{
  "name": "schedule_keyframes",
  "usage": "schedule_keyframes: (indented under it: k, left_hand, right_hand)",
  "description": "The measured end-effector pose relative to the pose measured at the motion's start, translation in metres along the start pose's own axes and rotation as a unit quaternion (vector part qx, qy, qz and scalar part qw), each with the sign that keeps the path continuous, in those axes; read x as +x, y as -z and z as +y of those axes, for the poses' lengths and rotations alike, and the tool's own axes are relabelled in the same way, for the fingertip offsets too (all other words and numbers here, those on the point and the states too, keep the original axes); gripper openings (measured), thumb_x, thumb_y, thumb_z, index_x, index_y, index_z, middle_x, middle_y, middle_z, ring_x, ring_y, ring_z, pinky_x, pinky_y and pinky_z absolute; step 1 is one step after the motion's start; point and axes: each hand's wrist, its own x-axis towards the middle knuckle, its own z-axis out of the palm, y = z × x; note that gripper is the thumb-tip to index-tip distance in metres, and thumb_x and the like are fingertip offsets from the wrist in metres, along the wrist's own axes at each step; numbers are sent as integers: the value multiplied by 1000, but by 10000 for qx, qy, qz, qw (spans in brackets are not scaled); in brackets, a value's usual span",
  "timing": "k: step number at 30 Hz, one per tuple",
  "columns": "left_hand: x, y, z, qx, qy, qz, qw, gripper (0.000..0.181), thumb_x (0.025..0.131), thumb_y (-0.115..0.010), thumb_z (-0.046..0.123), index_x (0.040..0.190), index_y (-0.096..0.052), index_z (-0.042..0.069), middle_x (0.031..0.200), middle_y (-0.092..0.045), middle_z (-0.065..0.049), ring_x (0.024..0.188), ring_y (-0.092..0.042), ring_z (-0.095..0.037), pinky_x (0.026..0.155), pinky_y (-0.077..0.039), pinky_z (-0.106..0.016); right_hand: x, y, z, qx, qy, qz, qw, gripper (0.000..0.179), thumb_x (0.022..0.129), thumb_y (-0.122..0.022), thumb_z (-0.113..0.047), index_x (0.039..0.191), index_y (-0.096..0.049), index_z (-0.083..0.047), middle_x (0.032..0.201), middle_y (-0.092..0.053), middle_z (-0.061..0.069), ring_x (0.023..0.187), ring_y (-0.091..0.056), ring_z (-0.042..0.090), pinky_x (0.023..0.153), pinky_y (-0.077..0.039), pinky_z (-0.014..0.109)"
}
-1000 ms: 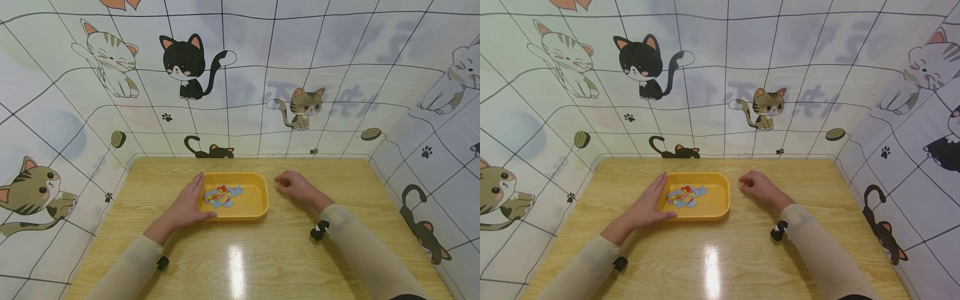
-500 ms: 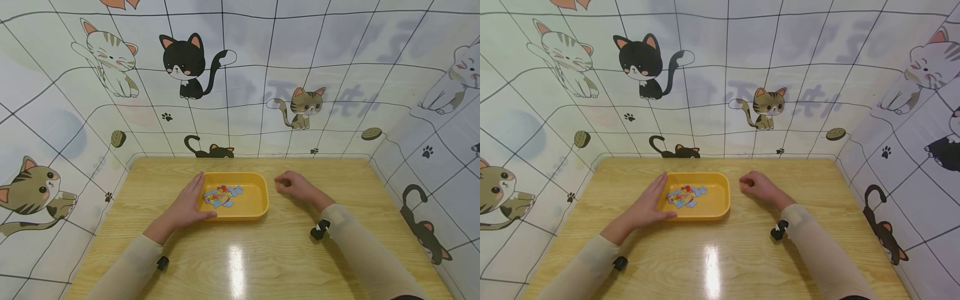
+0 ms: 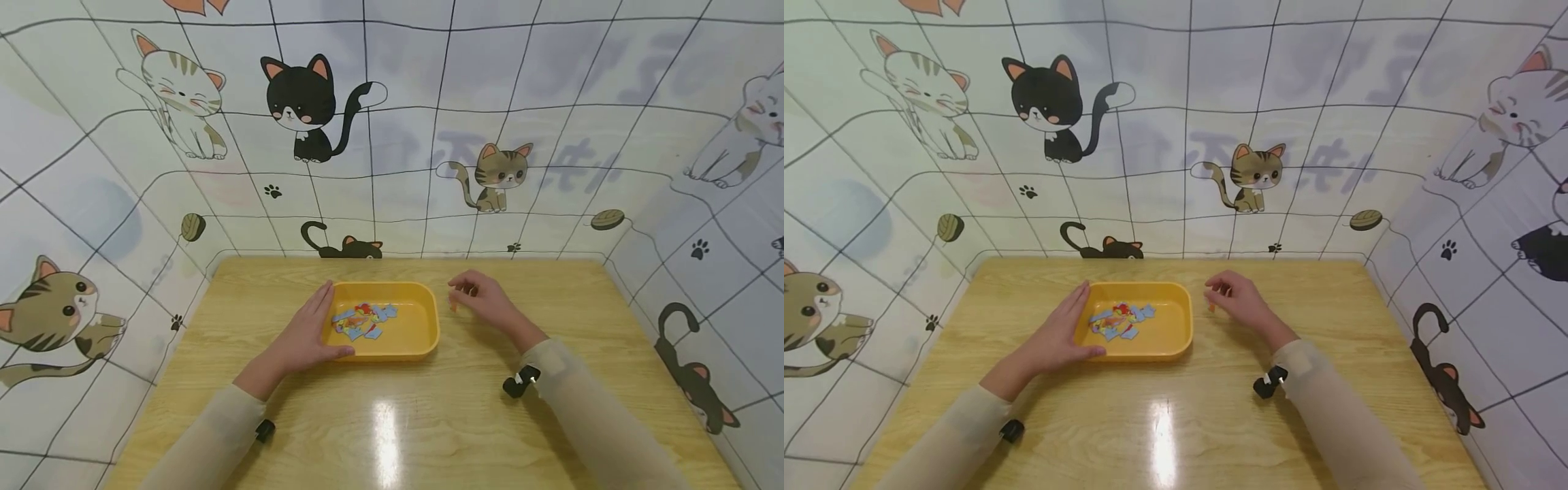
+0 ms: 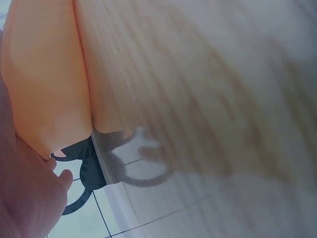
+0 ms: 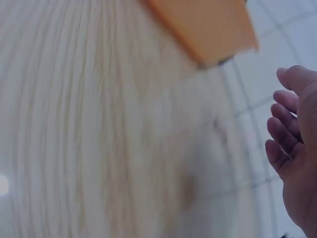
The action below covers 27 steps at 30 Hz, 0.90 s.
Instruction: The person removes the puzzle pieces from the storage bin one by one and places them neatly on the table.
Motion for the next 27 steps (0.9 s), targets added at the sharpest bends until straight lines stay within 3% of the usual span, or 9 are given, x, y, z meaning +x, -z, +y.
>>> schedule_keyframes:
  k: [5,11,14,18,22,27]
  left_hand:
    - [-2,2,3,10,20,-1,10000,139,86,-85,71,176,-7,-2,185,-6,-17,170,-11,-40,133,-20,-63]
    - [-2,4,5,-31,29,-11,10000,138,86,-87,67,176,-7,-1,186,-4,-15,170,-10,-39,133,-20,-62]
    - [-2,4,4,8,49,-34,10000,138,86,-87,67,176,-7,-1,186,-4,-14,170,-10,-39,133,-19,-62]
    - [-1,3,3,-12,91,-74,9999,139,86,-87,68,177,-6,0,186,-3,-13,170,-8,-38,133,-19,-62]
    - [-1,3,4,-70,124,-101,9998,139,86,-87,67,177,-6,1,186,-2,-12,171,-8,-36,134,-18,-60]
    - [-1,3,3,-40,114,-114,9999,139,86,-86,69,177,-6,1,186,-4,-14,171,-8,-36,134,-19,-60]
  right_hand:
    - [-2,-7,-41,31,468,2,9989,19,104,-81,-16,122,-78,-8,102,-70,3,87,-63,22,75,-54,32]
    - [0,-24,-80,-449,972,-677,9919,28,101,-85,-19,126,-75,-9,113,-68,3,100,-65,26,83,-57,42]
    - [3,-36,-93,-710,940,-1074,9872,35,101,-85,-26,130,-74,-10,117,-67,1,105,-65,27,87,-57,42]
    - [7,-53,-104,-1017,776,-1551,9796,44,101,-84,-32,135,-71,-6,125,-67,7,111,-64,27,93,-57,42]
    - [12,-72,-109,-1092,693,-1989,9714,49,101,-85,-26,139,-68,0,134,-65,17,116,-65,31,100,-57,47]
    - [21,-94,-107,-1171,445,-2284,9655,52,97,-88,-21,140,-68,0,133,-65,16,117,-67,30,102,-57,45]
